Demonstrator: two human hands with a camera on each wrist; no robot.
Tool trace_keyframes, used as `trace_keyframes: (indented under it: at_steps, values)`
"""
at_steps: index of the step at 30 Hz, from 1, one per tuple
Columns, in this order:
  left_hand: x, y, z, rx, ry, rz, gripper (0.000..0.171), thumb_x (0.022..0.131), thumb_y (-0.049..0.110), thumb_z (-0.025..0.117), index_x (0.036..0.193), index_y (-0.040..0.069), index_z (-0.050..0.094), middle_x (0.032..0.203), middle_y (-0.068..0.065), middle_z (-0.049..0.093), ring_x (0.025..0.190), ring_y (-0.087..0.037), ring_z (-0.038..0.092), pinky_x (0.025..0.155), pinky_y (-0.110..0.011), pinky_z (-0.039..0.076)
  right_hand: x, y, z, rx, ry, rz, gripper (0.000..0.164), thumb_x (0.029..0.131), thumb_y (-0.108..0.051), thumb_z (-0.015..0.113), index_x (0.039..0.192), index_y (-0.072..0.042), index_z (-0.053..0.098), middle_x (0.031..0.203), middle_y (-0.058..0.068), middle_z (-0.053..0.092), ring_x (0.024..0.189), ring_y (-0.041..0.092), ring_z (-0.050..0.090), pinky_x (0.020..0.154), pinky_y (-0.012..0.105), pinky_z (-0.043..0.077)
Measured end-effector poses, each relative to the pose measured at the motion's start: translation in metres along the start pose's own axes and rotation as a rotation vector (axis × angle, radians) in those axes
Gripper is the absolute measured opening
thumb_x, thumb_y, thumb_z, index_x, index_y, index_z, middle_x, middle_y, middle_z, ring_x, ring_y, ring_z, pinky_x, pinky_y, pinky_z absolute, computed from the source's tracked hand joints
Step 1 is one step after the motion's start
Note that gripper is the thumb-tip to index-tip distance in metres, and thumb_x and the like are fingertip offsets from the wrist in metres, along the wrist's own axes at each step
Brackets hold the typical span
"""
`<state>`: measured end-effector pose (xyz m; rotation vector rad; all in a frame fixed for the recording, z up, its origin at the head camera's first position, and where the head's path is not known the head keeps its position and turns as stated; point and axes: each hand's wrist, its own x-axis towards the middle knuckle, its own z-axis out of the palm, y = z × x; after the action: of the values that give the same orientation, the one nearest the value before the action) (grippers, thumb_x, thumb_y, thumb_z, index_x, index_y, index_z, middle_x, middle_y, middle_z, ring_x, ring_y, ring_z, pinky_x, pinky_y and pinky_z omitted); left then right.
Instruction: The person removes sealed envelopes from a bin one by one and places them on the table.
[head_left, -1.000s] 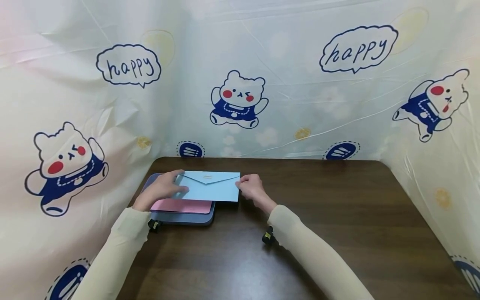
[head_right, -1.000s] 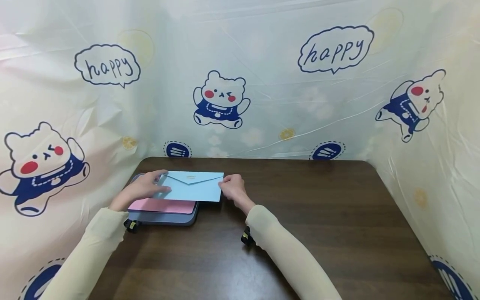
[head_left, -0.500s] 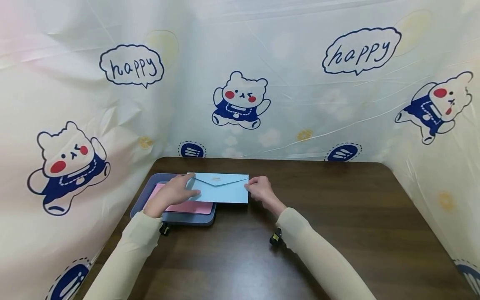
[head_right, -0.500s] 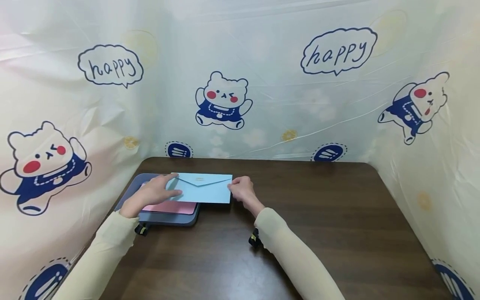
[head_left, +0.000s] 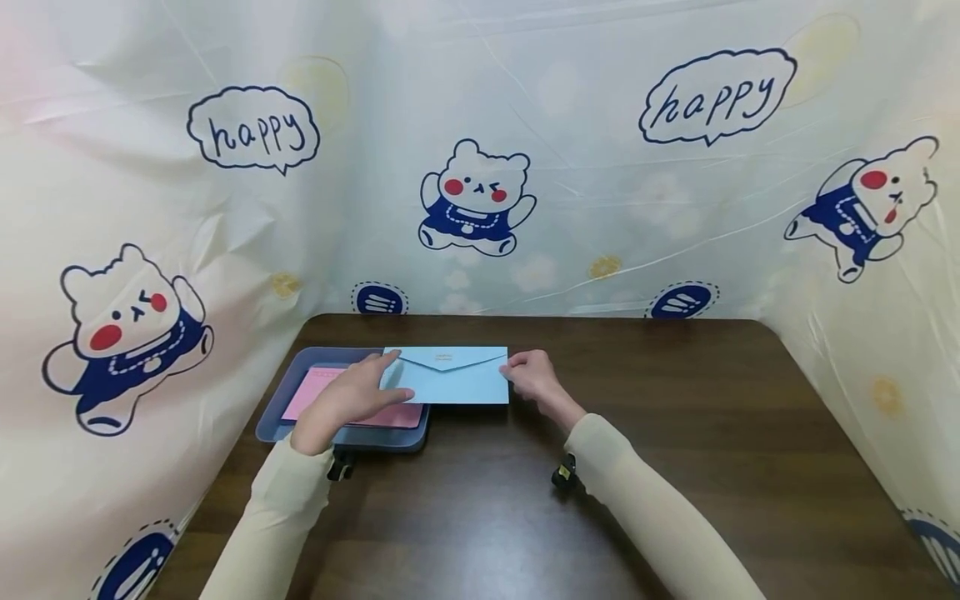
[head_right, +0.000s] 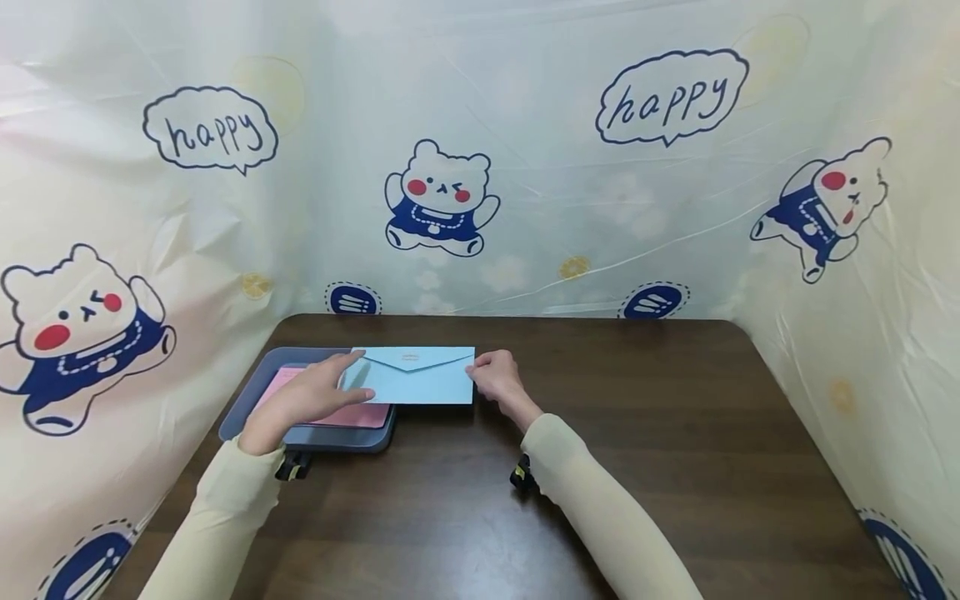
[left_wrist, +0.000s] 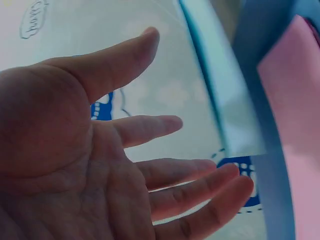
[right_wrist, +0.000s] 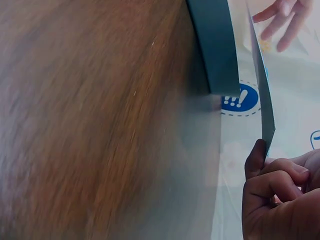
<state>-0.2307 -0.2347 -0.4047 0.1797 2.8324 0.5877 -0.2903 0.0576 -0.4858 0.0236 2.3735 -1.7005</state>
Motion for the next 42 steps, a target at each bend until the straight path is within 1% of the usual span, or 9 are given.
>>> trace_keyframes:
  at_steps: [3,5,7,9,12,16,28,34,42]
  values:
    - [-0.005,0.008,0.001,0.034,0.062,0.013,0.077,0.096,0.038,0.078,0.155,0.000,0.047,0.151,-0.035,0.047,0.137,-0.052,0.047,0.105,-0.068,0.044,0.001,0.000,-0.004,-0.011,0.012,0.001,0.022,0.103,-0.016,0.070,0.085,-0.004,0.070,0.066,0.003,0.049,0.054,0.018,0.047,0.057,0.032,0.043]
    - [-0.009,0.014,0.004,0.045,0.106,0.023,0.064,0.094,0.032,0.081,0.144,-0.001,0.059,0.136,-0.031,0.060,0.119,-0.045,0.060,0.096,-0.060,0.053,0.002,0.000,-0.007,-0.015,0.022,0.003,0.023,0.103,-0.016,0.070,0.083,-0.004,0.069,0.065,0.003,0.048,0.053,0.018,0.046,0.057,0.033,0.043]
    - [-0.012,0.019,0.010,0.038,0.125,0.031,0.047,0.093,0.026,0.083,0.129,0.000,0.069,0.113,-0.023,0.069,0.097,-0.035,0.066,0.084,-0.049,0.059,0.003,0.000,-0.011,-0.021,0.027,0.003,0.024,0.103,-0.016,0.070,0.083,-0.004,0.068,0.065,0.003,0.048,0.054,0.018,0.047,0.058,0.034,0.044]
    - [-0.014,0.023,0.017,0.028,0.114,0.039,0.031,0.093,0.023,0.082,0.114,0.001,0.074,0.092,-0.011,0.070,0.079,-0.025,0.063,0.071,-0.040,0.057,0.004,0.001,-0.014,-0.022,0.031,0.006,0.023,0.103,-0.016,0.070,0.084,-0.004,0.069,0.066,0.004,0.048,0.055,0.018,0.047,0.057,0.033,0.043]
    - [-0.018,0.027,0.029,0.040,0.092,0.048,0.020,0.094,0.023,0.082,0.099,0.004,0.077,0.073,-0.002,0.062,0.067,-0.020,0.057,0.063,-0.035,0.051,0.006,0.002,-0.019,-0.023,0.034,0.011,0.020,0.104,-0.016,0.069,0.088,-0.004,0.071,0.068,0.004,0.050,0.056,0.019,0.048,0.057,0.032,0.044]
    - [-0.020,0.028,0.041,0.066,0.104,0.052,0.018,0.091,0.020,0.084,0.087,0.008,0.072,0.070,-0.002,0.057,0.066,-0.021,0.054,0.060,-0.035,0.047,0.007,0.005,-0.025,-0.022,0.033,0.010,0.017,0.104,-0.016,0.069,0.093,-0.002,0.072,0.071,0.005,0.052,0.057,0.020,0.049,0.060,0.033,0.045]
    - [-0.026,0.020,0.069,0.064,0.118,0.072,0.018,0.089,0.012,0.085,0.082,0.009,0.068,0.070,-0.001,0.057,0.064,-0.019,0.052,0.058,-0.035,0.047,0.004,0.019,-0.042,-0.023,0.029,0.008,0.021,0.105,-0.016,0.067,0.089,-0.002,0.069,0.070,0.004,0.049,0.057,0.017,0.047,0.058,0.031,0.043]
    - [-0.028,0.019,0.071,0.054,0.112,0.068,0.015,0.092,0.009,0.080,0.082,0.009,0.069,0.068,0.000,0.055,0.062,-0.019,0.051,0.057,-0.036,0.045,0.006,0.021,-0.053,-0.038,0.038,0.022,0.018,0.105,-0.016,0.067,0.096,-0.001,0.072,0.074,0.006,0.053,0.059,0.019,0.048,0.058,0.030,0.043]
    - [-0.025,0.019,0.070,0.039,0.092,0.078,0.025,0.092,0.008,0.080,0.075,0.013,0.063,0.066,0.000,0.053,0.062,-0.019,0.051,0.057,-0.036,0.043,0.007,0.026,-0.069,-0.063,0.054,0.029,0.019,0.105,-0.019,0.067,0.100,-0.002,0.072,0.072,0.004,0.050,0.057,0.018,0.045,0.061,0.034,0.042]
